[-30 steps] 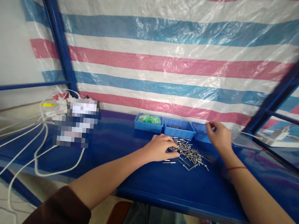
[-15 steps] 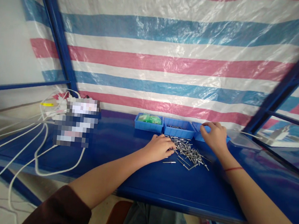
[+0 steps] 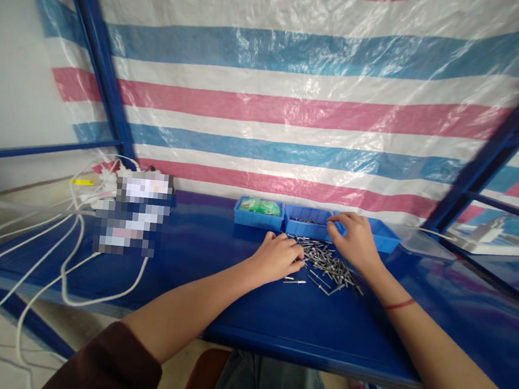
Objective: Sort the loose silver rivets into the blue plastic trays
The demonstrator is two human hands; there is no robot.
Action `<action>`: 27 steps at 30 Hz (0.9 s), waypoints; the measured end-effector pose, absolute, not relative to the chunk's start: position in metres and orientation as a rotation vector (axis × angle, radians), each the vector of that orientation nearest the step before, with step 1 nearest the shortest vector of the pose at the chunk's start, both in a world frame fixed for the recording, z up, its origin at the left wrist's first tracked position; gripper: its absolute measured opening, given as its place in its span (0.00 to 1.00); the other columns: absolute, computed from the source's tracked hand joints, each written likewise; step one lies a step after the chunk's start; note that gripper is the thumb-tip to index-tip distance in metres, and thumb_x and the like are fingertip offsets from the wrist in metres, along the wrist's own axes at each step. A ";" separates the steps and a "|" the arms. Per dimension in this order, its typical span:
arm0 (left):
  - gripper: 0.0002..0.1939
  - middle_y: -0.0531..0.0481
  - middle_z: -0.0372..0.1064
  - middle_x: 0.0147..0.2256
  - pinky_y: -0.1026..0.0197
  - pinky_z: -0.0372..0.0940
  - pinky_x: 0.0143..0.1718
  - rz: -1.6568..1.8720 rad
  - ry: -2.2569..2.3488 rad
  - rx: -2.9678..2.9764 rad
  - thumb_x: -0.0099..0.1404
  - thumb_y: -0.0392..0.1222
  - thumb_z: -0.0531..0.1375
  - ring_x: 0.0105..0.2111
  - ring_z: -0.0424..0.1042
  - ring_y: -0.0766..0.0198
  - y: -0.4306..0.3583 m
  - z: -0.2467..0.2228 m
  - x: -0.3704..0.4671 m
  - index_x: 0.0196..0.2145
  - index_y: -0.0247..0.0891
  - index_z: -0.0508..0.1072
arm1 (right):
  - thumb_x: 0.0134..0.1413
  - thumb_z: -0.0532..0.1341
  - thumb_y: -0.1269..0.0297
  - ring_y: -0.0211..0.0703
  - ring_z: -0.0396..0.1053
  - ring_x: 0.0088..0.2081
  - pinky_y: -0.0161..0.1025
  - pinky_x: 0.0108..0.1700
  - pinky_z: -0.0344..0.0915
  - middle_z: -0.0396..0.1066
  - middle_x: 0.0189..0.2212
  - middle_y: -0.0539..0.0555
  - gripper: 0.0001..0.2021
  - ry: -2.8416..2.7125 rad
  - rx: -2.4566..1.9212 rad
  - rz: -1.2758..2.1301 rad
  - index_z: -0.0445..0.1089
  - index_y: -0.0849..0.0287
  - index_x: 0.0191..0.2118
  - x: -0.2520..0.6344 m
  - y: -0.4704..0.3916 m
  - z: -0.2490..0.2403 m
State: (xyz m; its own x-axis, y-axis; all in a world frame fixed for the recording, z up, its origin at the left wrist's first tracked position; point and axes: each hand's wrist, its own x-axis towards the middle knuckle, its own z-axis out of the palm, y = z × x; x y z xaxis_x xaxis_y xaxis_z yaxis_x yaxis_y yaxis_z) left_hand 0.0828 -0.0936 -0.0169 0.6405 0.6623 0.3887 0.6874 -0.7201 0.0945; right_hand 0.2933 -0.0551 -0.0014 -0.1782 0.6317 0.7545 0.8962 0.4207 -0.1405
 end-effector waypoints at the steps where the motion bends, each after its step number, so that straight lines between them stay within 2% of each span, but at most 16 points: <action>1: 0.09 0.48 0.72 0.35 0.55 0.52 0.39 -0.626 -1.152 -2.783 0.65 0.44 0.54 0.39 0.66 0.57 -0.093 -0.017 0.083 0.34 0.39 0.73 | 0.54 0.54 0.63 0.52 0.67 0.40 0.48 0.47 0.59 0.73 0.34 0.59 0.11 -1.934 -1.285 -0.416 0.73 0.59 0.34 0.290 -0.057 -0.001; 6: 0.11 0.48 0.71 0.37 0.55 0.54 0.40 -0.665 -1.234 -2.702 0.68 0.42 0.50 0.40 0.67 0.57 -0.092 -0.018 0.082 0.34 0.39 0.71 | 0.50 0.53 0.71 0.50 0.67 0.39 0.48 0.46 0.59 0.72 0.34 0.57 0.10 -2.113 -1.165 -0.256 0.71 0.58 0.33 0.278 -0.065 0.000; 9: 0.12 0.48 0.70 0.39 0.56 0.56 0.40 -0.789 -1.353 -2.667 0.69 0.41 0.47 0.40 0.67 0.58 -0.087 -0.017 0.078 0.37 0.39 0.69 | 0.44 0.51 0.76 0.46 0.67 0.36 0.45 0.43 0.61 0.72 0.31 0.54 0.12 -2.196 -1.102 -0.026 0.70 0.57 0.30 0.272 -0.071 0.001; 11: 0.11 0.48 0.69 0.39 0.58 0.58 0.40 -0.941 -1.423 -2.687 0.69 0.40 0.47 0.41 0.68 0.59 -0.081 -0.019 0.075 0.38 0.38 0.68 | 0.42 0.52 0.77 0.43 0.67 0.33 0.42 0.39 0.62 0.72 0.30 0.52 0.12 -2.227 -1.082 0.179 0.69 0.57 0.31 0.267 -0.075 0.001; 13: 0.10 0.49 0.69 0.38 0.59 0.59 0.40 -1.139 -1.442 -2.719 0.69 0.40 0.47 0.40 0.68 0.61 -0.074 -0.021 0.074 0.37 0.38 0.68 | 0.45 0.54 0.73 0.41 0.67 0.31 0.40 0.36 0.63 0.71 0.30 0.51 0.09 -2.196 -1.056 0.372 0.69 0.58 0.33 0.260 -0.078 0.000; 15: 0.09 0.48 0.68 0.36 0.59 0.60 0.41 -1.325 -1.415 -2.748 0.68 0.39 0.48 0.39 0.67 0.61 -0.068 -0.024 0.074 0.35 0.37 0.67 | 0.50 0.57 0.65 0.41 0.67 0.30 0.40 0.34 0.63 0.71 0.30 0.52 0.05 -2.089 -1.030 0.522 0.69 0.58 0.33 0.254 -0.080 0.000; 17: 0.08 0.48 0.68 0.35 0.60 0.61 0.42 -1.470 -1.384 -2.775 0.67 0.39 0.49 0.38 0.67 0.62 -0.065 -0.024 0.076 0.35 0.37 0.67 | 0.52 0.58 0.57 0.41 0.67 0.29 0.40 0.33 0.64 0.71 0.28 0.52 0.10 -1.950 -1.008 0.637 0.68 0.58 0.32 0.250 -0.080 0.000; 19: 0.08 0.48 0.67 0.34 0.60 0.62 0.41 -1.551 -1.343 -2.811 0.67 0.39 0.49 0.37 0.67 0.62 -0.065 -0.024 0.078 0.34 0.37 0.66 | 0.50 0.60 0.52 0.40 0.67 0.28 0.40 0.32 0.64 0.70 0.26 0.51 0.13 -1.844 -0.979 0.721 0.68 0.58 0.33 0.248 -0.081 0.001; 22: 0.08 0.48 0.67 0.34 0.59 0.62 0.42 -1.557 -1.275 -2.872 0.67 0.39 0.49 0.37 0.67 0.62 -0.069 -0.021 0.080 0.35 0.36 0.65 | 0.49 0.61 0.51 0.39 0.66 0.26 0.39 0.32 0.64 0.69 0.24 0.50 0.14 -1.767 -0.933 0.745 0.68 0.59 0.33 0.246 -0.084 0.004; 27: 0.08 0.48 0.67 0.34 0.58 0.63 0.41 -1.502 -1.266 -2.961 0.67 0.40 0.49 0.36 0.67 0.63 -0.075 -0.018 0.081 0.35 0.36 0.65 | 0.54 0.58 0.54 0.38 0.63 0.26 0.37 0.31 0.61 0.65 0.22 0.49 0.12 -1.801 -0.915 0.614 0.65 0.58 0.29 0.246 -0.088 0.006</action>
State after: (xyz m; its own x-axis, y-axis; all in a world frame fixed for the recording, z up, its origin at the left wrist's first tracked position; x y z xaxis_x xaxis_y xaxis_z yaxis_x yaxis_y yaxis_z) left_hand 0.0810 -0.0753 -0.0179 0.4144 0.7381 0.5325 0.3997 -0.6732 0.6221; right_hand 0.2463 -0.0877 0.0056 -0.2300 0.8094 0.5403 0.3104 0.5872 -0.7476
